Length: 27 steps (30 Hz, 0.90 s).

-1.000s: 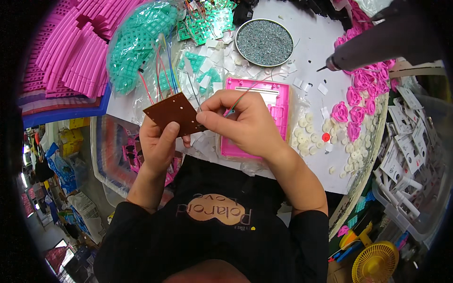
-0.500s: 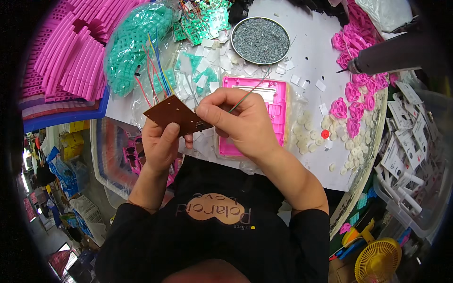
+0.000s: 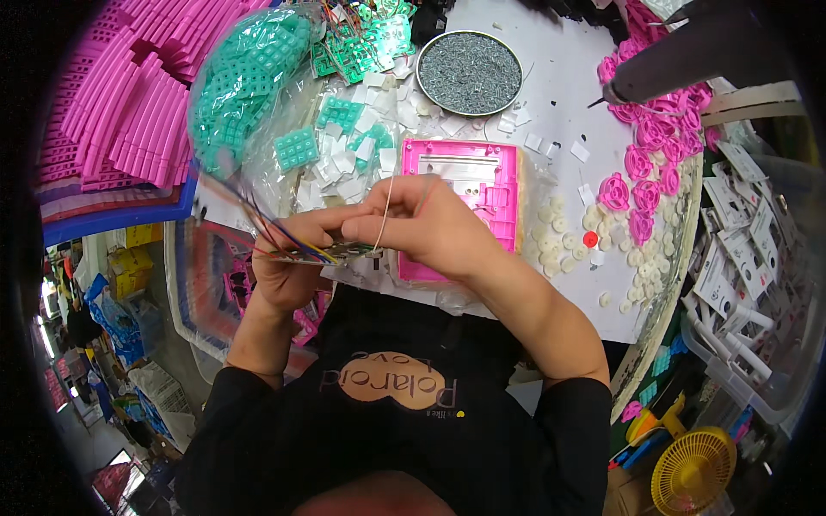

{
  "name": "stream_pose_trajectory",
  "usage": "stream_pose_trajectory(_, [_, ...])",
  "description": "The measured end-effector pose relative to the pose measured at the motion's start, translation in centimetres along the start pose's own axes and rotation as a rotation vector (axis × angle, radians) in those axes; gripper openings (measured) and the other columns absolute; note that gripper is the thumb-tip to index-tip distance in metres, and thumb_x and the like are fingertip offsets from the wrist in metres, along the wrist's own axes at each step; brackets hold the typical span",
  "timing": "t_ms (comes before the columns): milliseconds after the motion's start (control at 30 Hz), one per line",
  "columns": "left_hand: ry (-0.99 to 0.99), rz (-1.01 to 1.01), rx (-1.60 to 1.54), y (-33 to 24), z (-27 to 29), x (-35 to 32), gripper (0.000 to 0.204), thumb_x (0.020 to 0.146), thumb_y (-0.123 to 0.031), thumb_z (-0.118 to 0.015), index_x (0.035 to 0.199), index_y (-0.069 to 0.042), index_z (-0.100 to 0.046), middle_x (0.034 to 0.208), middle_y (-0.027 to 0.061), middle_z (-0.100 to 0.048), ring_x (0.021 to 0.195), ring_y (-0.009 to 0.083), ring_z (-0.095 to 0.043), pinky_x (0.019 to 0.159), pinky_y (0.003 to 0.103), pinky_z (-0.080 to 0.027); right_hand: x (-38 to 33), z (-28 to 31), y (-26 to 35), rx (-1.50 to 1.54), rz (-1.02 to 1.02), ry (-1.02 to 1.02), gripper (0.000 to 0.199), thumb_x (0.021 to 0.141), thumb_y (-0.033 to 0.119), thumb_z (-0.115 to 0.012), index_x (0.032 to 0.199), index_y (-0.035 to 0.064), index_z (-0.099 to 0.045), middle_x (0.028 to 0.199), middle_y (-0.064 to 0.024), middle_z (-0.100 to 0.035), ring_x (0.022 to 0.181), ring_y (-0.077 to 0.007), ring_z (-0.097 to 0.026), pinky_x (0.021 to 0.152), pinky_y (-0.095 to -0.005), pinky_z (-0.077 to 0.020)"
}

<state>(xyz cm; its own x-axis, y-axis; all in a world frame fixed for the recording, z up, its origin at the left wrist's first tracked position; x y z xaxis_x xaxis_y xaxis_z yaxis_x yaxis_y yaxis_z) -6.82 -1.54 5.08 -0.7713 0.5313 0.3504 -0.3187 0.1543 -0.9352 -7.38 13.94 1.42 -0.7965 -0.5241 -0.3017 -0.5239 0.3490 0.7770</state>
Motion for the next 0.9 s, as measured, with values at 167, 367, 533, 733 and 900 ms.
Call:
stream_pose_trajectory(167, [-0.119, 0.029, -0.019, -0.6, -0.2, -0.5, 0.015, 0.108, -0.016, -0.052, 0.112, -0.003, -0.058, 0.123, 0.0340, -0.066, 0.106, 0.0341, -0.071, 0.086, 0.043, -0.060, -1.9, 0.3, 1.1, -0.188, 0.282, -0.208, 0.015, 0.092, 0.013, -0.075, 0.098, -0.0004, -0.071, 0.079, 0.0038, -0.062, 0.067, -0.0010, -0.048, 0.061, -0.0188, -0.0393])
stream_pose_trajectory(367, [-0.126, 0.119, -0.109, -0.7, -0.7, -0.8, 0.015, 0.102, 0.002, -0.051, 0.116, 0.004, -0.055, 0.117, 0.0186, -0.071, 0.097, 0.0217, -0.072, 0.082, 0.032, -0.057, -3.6, -0.4, 2.9, 0.092, 0.347, -0.091, 0.022, 0.092, 0.012, -0.074, 0.109, -0.0007, -0.069, 0.080, 0.0051, -0.057, 0.069, -0.0015, -0.047, 0.064, -0.0185, -0.0401])
stream_pose_trajectory(533, [-0.157, 0.341, -0.245, -0.1, -1.4, -2.0, 0.018, 0.103, 0.001, -0.049, 0.120, 0.006, -0.053, 0.106, 0.0141, -0.071, 0.088, 0.0181, -0.070, 0.072, 0.028, -0.055, -6.4, -0.1, 2.2, -0.137, 0.524, -0.333, 0.005, 0.094, 0.001, -0.070, 0.098, -0.0003, -0.068, 0.085, -0.0003, -0.066, 0.067, -0.0022, -0.053, 0.059, -0.0191, -0.0393])
stream_pose_trajectory(733, [0.080, 0.430, -0.037, 1.2, -1.9, -4.4, 0.018, 0.099, -0.001, -0.058, 0.117, 0.002, -0.057, 0.094, 0.0115, -0.070, 0.078, 0.0170, -0.070, 0.067, 0.029, -0.053, -16.3, 4.0, -7.2, 0.380, 0.223, -0.244, 0.009, 0.093, 0.007, -0.068, 0.096, -0.0010, -0.066, 0.077, -0.0070, -0.065, 0.059, -0.0080, -0.053, 0.052, -0.0229, -0.0411])
stream_pose_trajectory(900, [0.317, 0.650, -0.036, -0.2, -3.5, -3.0, 0.006, 0.093, 0.000, -0.061, 0.096, 0.001, -0.065, 0.091, 0.0139, -0.074, 0.083, 0.0220, -0.074, 0.072, 0.032, -0.056, -29.3, 13.7, -2.0, -0.344, 0.160, -0.933, 0.036, 0.087, 0.022, -0.070, 0.114, -0.0007, -0.067, 0.112, -0.0146, -0.068, 0.090, -0.0211, -0.066, 0.078, -0.0322, -0.0546])
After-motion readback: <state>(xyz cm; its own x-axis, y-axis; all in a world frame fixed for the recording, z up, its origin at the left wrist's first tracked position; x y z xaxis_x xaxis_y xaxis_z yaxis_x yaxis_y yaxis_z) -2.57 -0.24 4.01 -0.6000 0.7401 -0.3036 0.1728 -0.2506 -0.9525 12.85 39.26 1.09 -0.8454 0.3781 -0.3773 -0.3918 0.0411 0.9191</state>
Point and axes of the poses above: each hand's wrist, its own x-axis towards the middle knuckle, its own z-axis out of the back of the hand, y = z × x, the point moved 6 cm from there along x, towards the middle knuckle
